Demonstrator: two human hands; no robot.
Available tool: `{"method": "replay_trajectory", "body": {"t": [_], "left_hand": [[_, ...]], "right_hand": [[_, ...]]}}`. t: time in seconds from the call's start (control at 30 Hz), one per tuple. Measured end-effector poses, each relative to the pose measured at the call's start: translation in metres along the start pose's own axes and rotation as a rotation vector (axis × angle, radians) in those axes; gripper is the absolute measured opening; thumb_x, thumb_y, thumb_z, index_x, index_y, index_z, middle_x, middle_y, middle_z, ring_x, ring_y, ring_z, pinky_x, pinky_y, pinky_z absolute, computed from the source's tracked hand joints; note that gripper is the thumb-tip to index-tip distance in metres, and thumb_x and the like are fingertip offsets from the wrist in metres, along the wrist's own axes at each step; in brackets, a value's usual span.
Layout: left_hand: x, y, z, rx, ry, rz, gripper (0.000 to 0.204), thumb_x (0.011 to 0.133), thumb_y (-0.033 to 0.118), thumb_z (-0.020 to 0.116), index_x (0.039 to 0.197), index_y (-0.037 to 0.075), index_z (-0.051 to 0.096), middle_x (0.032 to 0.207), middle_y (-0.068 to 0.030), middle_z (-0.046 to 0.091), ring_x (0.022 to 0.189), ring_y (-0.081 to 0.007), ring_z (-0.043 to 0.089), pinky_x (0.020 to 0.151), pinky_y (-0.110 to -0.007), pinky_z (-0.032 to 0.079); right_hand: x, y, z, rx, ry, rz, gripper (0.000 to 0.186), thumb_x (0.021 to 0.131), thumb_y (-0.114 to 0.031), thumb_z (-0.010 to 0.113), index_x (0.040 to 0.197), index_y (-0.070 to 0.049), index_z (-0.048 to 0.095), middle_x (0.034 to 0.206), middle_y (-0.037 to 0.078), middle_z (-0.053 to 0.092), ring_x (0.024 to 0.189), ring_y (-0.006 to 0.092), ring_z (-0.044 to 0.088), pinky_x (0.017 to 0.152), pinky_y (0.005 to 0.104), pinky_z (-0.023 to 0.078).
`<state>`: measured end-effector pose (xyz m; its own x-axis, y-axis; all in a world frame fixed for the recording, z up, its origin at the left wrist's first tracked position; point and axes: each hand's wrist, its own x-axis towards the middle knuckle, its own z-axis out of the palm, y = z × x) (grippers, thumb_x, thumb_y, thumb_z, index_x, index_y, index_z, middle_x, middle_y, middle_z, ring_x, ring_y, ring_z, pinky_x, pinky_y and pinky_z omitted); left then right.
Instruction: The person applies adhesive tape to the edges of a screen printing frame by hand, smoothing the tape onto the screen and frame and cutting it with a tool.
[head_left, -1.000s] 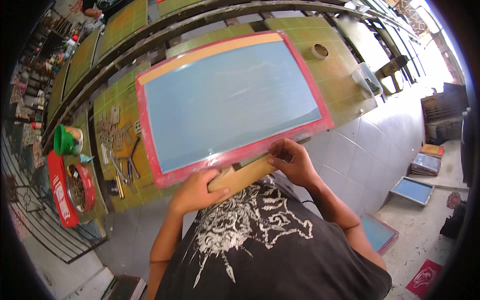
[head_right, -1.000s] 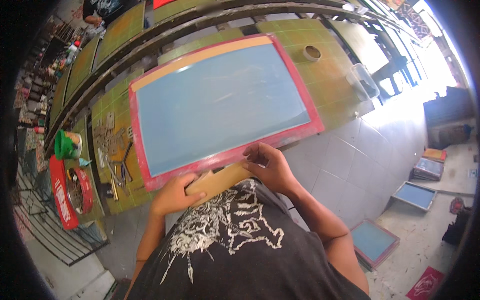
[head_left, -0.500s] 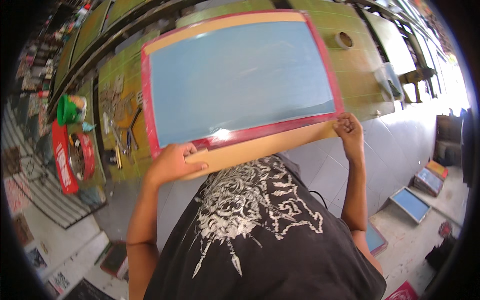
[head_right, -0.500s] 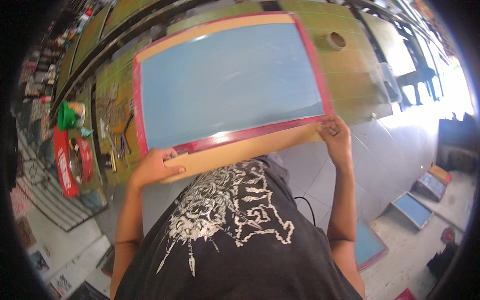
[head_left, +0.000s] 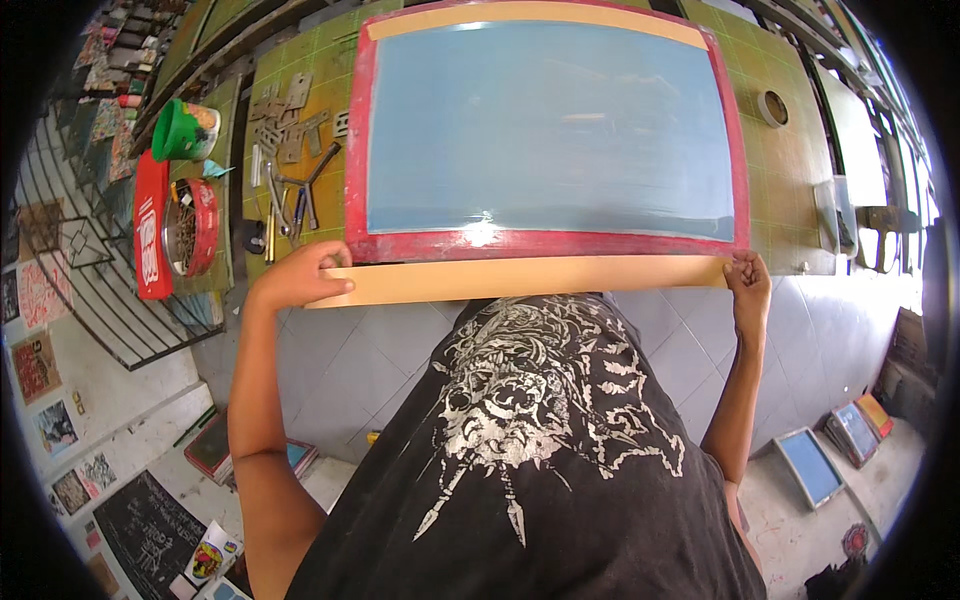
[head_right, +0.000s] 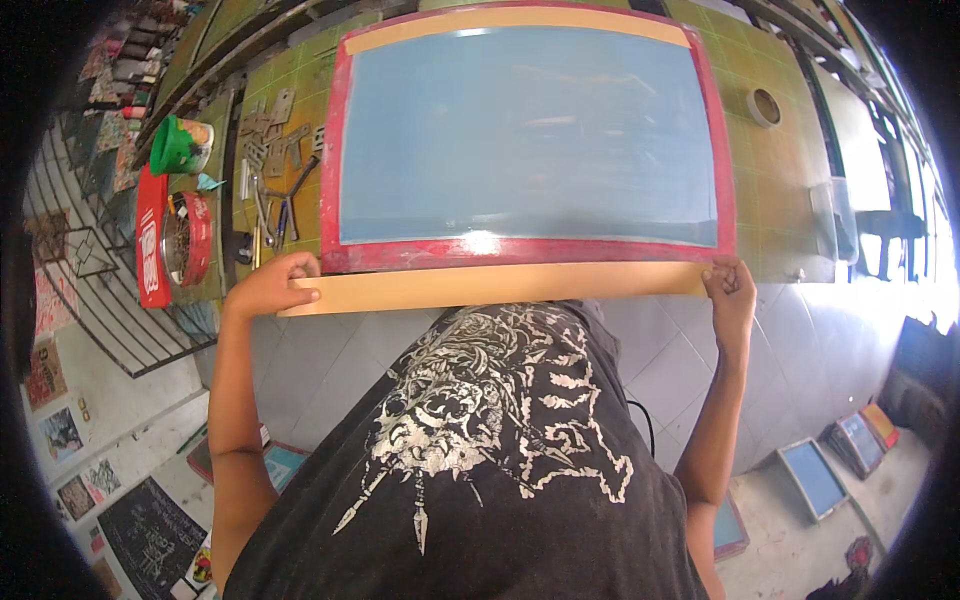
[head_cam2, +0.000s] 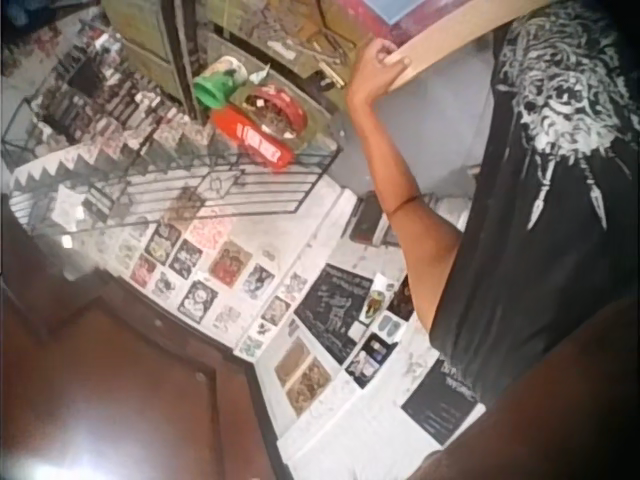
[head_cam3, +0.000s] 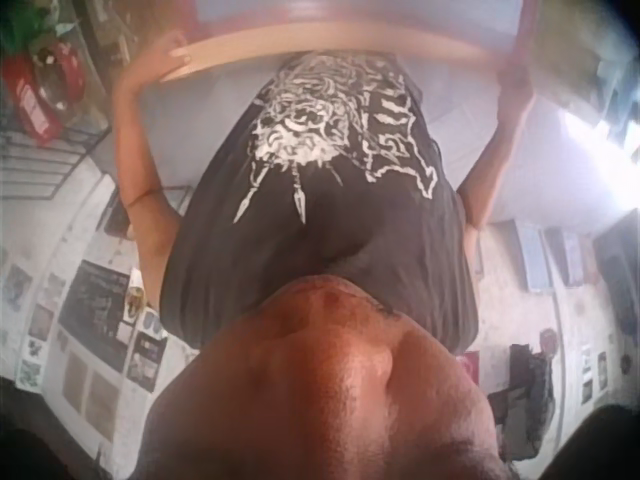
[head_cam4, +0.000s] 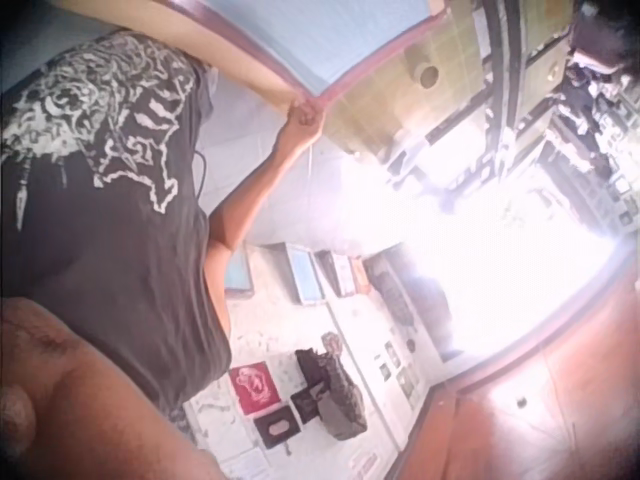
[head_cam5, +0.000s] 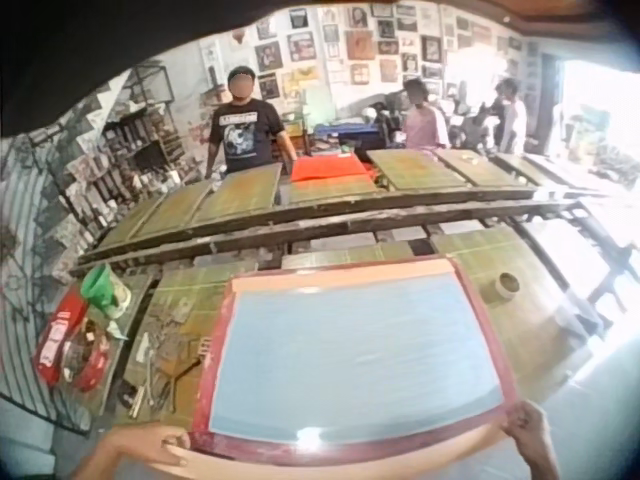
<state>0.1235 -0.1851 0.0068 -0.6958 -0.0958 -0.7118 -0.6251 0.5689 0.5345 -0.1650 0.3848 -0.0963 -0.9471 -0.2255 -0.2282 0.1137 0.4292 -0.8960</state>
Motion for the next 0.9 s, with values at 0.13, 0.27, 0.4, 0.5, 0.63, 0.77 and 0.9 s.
{"method": "replay_trajectory", "body": {"t": [0.13, 0.27, 0.4, 0.5, 0.63, 0.77, 0.9], "left_hand": [[0.001, -0.028, 0.003, 0.191, 0.25, 0.236, 0.025, 0.081, 0.017, 0.075, 0.097, 0.003, 0.061, 0.068, -0.0035, 0.059, 0.065, -0.0093, 0.055, 0.059, -0.03, 0.044], [0.007, 0.008, 0.005, 0.107, 0.149, -0.07, 0.023, 0.078, 0.017, 0.076, 0.089, 0.002, 0.062, 0.072, -0.0057, 0.062, 0.068, -0.0125, 0.058, 0.062, -0.032, 0.046], [0.015, 0.032, 0.006, 0.274, 0.188, -0.068, 0.025, 0.076, 0.019, 0.076, 0.086, 0.001, 0.062, 0.073, -0.0088, 0.061, 0.066, -0.0154, 0.058, 0.062, -0.034, 0.046], [0.022, 0.051, 0.004, 0.315, 0.21, -0.08, 0.029, 0.075, 0.023, 0.076, 0.086, 0.0, 0.062, 0.073, -0.0128, 0.06, 0.067, -0.0218, 0.059, 0.064, -0.036, 0.046], [0.035, 0.051, 0.004, 0.378, 0.286, 0.021, 0.034, 0.076, 0.028, 0.075, 0.086, -0.001, 0.062, 0.074, -0.0187, 0.061, 0.07, -0.0321, 0.06, 0.066, -0.041, 0.046], [0.043, 0.061, 0.006, 0.404, 0.296, -0.009, 0.037, 0.074, 0.03, 0.076, 0.085, -0.002, 0.061, 0.081, -0.021, 0.063, 0.078, -0.036, 0.062, 0.072, -0.043, 0.047], [0.05, 0.061, 0.007, 0.417, 0.301, -0.042, 0.037, 0.073, 0.03, 0.076, 0.085, -0.002, 0.061, 0.084, -0.0213, 0.064, 0.08, -0.0364, 0.062, 0.073, -0.043, 0.048]], "right_hand": [[0.001, 0.0, -0.001, -0.11, 0.092, -0.022, 0.023, 0.086, -0.005, 0.07, 0.106, 0.001, 0.06, 0.084, 0.002, 0.062, 0.077, 0.0081, 0.057, 0.069, 0.0236, 0.047], [0.009, 0.018, -0.007, 0.009, 0.075, -0.013, 0.026, 0.084, -0.006, 0.073, 0.106, 0.002, 0.061, 0.085, 0.003, 0.064, 0.076, 0.0083, 0.057, 0.068, 0.023, 0.047], [0.017, 0.013, -0.009, -0.002, 0.121, 0.002, 0.026, 0.084, -0.006, 0.072, 0.105, 0.003, 0.061, 0.082, 0.003, 0.064, 0.074, 0.0082, 0.057, 0.067, 0.0226, 0.046], [0.029, 0.011, -0.012, -0.074, 0.143, -0.023, 0.027, 0.084, -0.007, 0.073, 0.105, 0.003, 0.062, 0.08, 0.004, 0.065, 0.07, 0.0086, 0.059, 0.064, 0.0236, 0.048], [0.047, 0.009, -0.01, -0.134, 0.159, -0.008, 0.027, 0.083, -0.009, 0.074, 0.105, 0.003, 0.063, 0.078, 0.005, 0.066, 0.065, 0.0103, 0.061, 0.057, 0.0257, 0.05], [0.052, 0.005, -0.007, -0.136, 0.179, 0.016, 0.027, 0.083, -0.009, 0.074, 0.105, 0.003, 0.064, 0.078, 0.006, 0.066, 0.065, 0.0111, 0.062, 0.055, 0.0261, 0.051], [0.05, -0.002, -0.005, -0.184, 0.19, 0.038, 0.028, 0.082, -0.01, 0.074, 0.106, 0.002, 0.065, 0.08, 0.007, 0.067, 0.067, 0.0121, 0.063, 0.058, 0.0276, 0.052]]}}
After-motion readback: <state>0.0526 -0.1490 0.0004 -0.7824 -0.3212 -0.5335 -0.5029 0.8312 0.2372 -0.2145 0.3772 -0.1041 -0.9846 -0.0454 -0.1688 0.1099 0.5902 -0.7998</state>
